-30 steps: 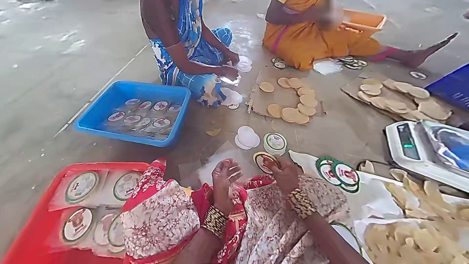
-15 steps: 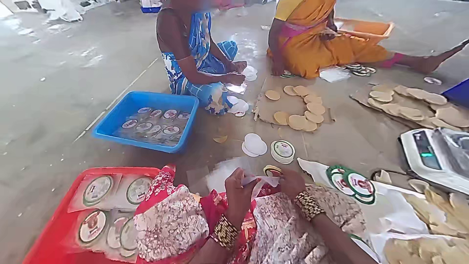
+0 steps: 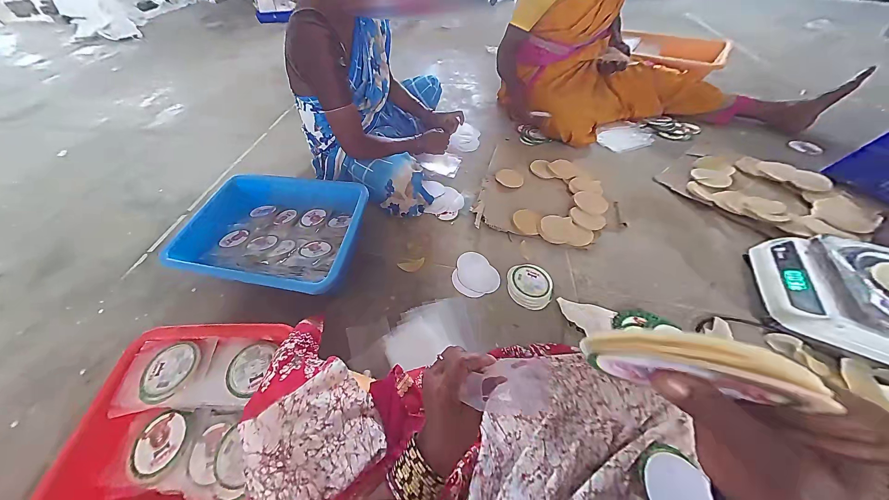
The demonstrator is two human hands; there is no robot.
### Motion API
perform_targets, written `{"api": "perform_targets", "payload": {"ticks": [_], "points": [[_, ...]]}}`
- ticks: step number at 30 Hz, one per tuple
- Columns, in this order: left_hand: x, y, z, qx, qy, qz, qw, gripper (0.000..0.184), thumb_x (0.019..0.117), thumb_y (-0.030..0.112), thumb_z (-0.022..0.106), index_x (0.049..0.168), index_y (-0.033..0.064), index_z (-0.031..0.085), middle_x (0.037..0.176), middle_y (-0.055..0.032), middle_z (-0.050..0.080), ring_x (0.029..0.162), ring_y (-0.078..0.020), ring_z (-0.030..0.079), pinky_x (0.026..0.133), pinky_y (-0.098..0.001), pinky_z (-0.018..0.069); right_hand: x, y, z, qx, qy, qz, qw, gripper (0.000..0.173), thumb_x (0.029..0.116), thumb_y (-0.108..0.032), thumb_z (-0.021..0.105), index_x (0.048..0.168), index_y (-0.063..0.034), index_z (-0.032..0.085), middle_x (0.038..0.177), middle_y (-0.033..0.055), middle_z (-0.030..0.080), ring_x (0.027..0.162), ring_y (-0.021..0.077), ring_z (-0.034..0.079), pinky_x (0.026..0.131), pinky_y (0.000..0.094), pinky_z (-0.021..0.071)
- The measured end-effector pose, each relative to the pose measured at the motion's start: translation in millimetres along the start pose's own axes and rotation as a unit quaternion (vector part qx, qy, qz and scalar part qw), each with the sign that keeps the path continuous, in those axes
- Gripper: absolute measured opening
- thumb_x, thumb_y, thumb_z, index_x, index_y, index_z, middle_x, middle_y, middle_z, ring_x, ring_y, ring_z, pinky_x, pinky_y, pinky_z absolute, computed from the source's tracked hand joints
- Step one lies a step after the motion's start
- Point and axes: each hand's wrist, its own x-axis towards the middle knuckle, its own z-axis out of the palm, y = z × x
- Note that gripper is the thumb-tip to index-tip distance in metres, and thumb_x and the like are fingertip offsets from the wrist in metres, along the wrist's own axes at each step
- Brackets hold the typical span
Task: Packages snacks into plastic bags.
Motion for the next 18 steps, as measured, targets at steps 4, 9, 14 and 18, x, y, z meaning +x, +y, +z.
{"api": "perform_targets", "payload": {"ticks": [4,9,14,18], "points": [[-1,1,0,0.003,-0.016,0.007,1.0,0.018,0.0961,0.023,0.07,0.108,0.0094,0.07,0.093,-0.0033,0.071,0.088,-0.0044,0.067,0.082,-0.0178,0.055,3,-17,11,0.081,-0.156,-0.012,0.984,0.021,0.0968,-0.018,0.071,0.118,-0.0224,0.073,0.112,-0.0072,0.076,0.107,0.0097,0.072,0.095,0.029,0.0603],[-1,7,-2,-0.035,-0.057,0.005,0.998,0.018,0.095,0.015,0.068,0.111,0.008,0.07,0.095,-0.0062,0.072,0.089,-0.0063,0.068,0.082,-0.0199,0.0559,-5,8,38,0.035,-0.207,-0.022,0.978,0.011,0.0958,-0.024,0.073,0.105,-0.0181,0.075,0.099,-0.0046,0.077,0.101,0.0095,0.072,0.092,0.026,0.0593],[-2,11,-1,-0.079,-0.095,-0.028,0.992,0.025,0.0912,0.022,0.076,0.108,0.0043,0.07,0.097,-0.0038,0.075,0.095,-0.0022,0.07,0.086,-0.0212,0.058,-6,26,38,0.027,-0.179,0.061,0.982,0.018,0.0872,-0.029,0.081,0.104,-0.0237,0.076,0.1,-0.0094,0.074,0.1,0.0035,0.068,0.089,0.0196,0.0566],[-8,11,2,-0.194,-0.139,-0.109,0.965,0.014,0.092,0.011,0.073,0.099,-0.0005,0.073,0.09,-0.0044,0.077,0.085,-0.0025,0.072,0.081,-0.022,0.0595,-11,37,37,0.068,-0.143,0.164,0.974,0.031,0.0809,-0.025,0.084,0.109,-0.0265,0.072,0.099,-0.0119,0.075,0.091,0.0001,0.07,0.08,0.0187,0.0598]]}}
